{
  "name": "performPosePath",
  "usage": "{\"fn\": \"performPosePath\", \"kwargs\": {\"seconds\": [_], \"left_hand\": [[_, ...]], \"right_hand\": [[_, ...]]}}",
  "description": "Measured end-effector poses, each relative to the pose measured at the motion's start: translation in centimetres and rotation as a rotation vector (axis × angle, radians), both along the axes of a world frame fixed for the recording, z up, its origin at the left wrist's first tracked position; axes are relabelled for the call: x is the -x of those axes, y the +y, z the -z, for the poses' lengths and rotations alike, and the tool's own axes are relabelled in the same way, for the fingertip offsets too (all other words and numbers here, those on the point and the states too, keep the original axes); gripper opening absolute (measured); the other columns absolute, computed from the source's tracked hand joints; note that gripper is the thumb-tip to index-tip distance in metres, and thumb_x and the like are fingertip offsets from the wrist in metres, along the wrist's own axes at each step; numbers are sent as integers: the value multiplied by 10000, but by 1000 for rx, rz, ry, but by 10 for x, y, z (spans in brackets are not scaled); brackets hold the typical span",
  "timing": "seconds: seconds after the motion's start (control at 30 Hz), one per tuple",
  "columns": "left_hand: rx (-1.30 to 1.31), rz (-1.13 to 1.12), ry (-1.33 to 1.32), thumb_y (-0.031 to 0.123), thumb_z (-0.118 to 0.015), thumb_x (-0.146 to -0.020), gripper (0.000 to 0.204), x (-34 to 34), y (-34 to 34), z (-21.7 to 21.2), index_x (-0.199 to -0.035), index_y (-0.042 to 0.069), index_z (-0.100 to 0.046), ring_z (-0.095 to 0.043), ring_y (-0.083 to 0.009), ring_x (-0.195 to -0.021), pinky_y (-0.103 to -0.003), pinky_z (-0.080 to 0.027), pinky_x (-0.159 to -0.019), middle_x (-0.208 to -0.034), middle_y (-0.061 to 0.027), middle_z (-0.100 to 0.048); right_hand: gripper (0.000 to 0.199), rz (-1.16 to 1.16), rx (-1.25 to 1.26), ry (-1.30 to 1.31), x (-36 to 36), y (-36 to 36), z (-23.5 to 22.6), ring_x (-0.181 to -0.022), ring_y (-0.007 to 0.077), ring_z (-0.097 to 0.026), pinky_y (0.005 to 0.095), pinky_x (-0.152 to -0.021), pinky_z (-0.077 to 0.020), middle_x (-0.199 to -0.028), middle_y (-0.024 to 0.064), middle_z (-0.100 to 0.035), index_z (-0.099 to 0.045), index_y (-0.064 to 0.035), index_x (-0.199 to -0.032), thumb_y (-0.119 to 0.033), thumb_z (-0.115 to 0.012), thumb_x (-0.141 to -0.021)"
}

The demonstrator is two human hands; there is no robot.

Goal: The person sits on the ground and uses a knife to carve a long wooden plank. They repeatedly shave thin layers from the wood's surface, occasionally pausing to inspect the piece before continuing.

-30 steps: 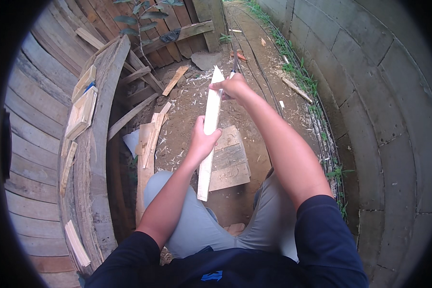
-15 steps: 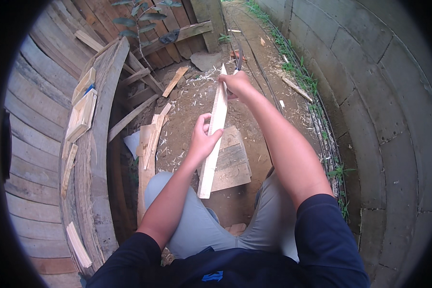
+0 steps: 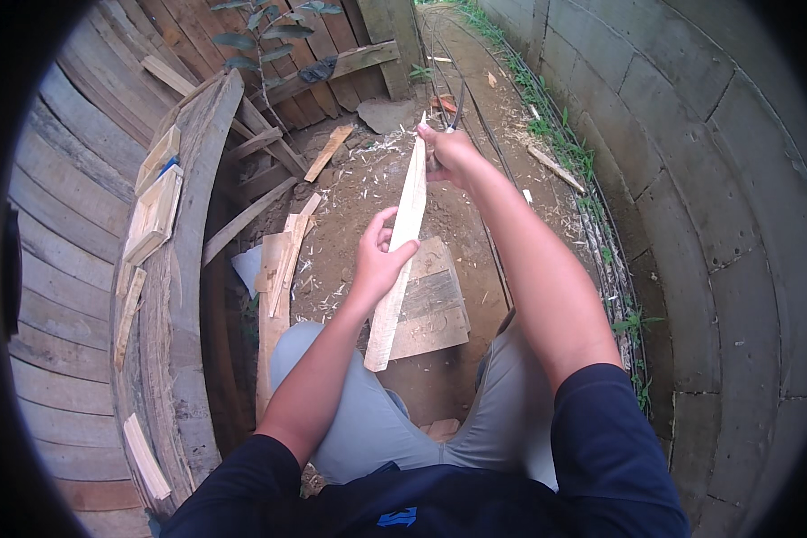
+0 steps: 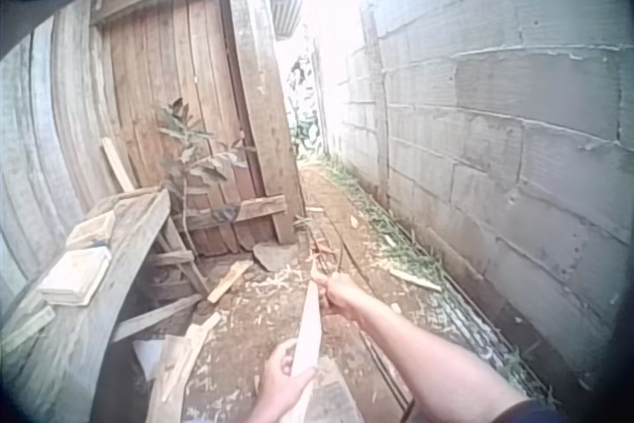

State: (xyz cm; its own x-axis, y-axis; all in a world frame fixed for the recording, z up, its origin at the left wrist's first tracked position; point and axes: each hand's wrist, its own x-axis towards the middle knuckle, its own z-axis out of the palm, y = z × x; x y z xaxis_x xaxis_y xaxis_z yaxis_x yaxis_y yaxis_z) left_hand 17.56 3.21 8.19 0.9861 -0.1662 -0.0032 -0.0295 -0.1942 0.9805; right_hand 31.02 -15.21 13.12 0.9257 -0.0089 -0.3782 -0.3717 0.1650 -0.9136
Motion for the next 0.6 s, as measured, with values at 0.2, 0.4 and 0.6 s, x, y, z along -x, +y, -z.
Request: {"fn": "performPosePath", "kwargs": {"seconds": [0.2,0.4,0.6], "left_hand": [[82,66,131,127,-647,-887,547,-2,0,-5,-1361,-17,-417,-657,-148,-793,-267,-532,-619,-1076,-152,-605],[151,124,354,154,-600,-918,439,8,-5,-23,-1272,12,-382,-600,-149,-604,-277,-472,-417,-969,-112,-555],[-52,62,148,185,-625,-937,488,9,-5,2,-1297,2,-351,-573,-126,-585,-287,-486,-453,-997,-112,-572]], "right_hand": [[395,-76,-108,-7,1,1,-3,-913,292,-701,456,-815,-606,-997,173,-660,-483,-20,-1191,-384,-494,-1039],[402,-88,-160,1,7,1,-11,-899,309,-711,451,-796,-611,-1013,192,-669,-449,-15,-1229,-371,-482,-1045],[348,-104,-17,14,12,6,-20,-868,287,-724,420,-794,-609,-962,178,-692,-495,17,-1209,-272,-543,-1019]]}}
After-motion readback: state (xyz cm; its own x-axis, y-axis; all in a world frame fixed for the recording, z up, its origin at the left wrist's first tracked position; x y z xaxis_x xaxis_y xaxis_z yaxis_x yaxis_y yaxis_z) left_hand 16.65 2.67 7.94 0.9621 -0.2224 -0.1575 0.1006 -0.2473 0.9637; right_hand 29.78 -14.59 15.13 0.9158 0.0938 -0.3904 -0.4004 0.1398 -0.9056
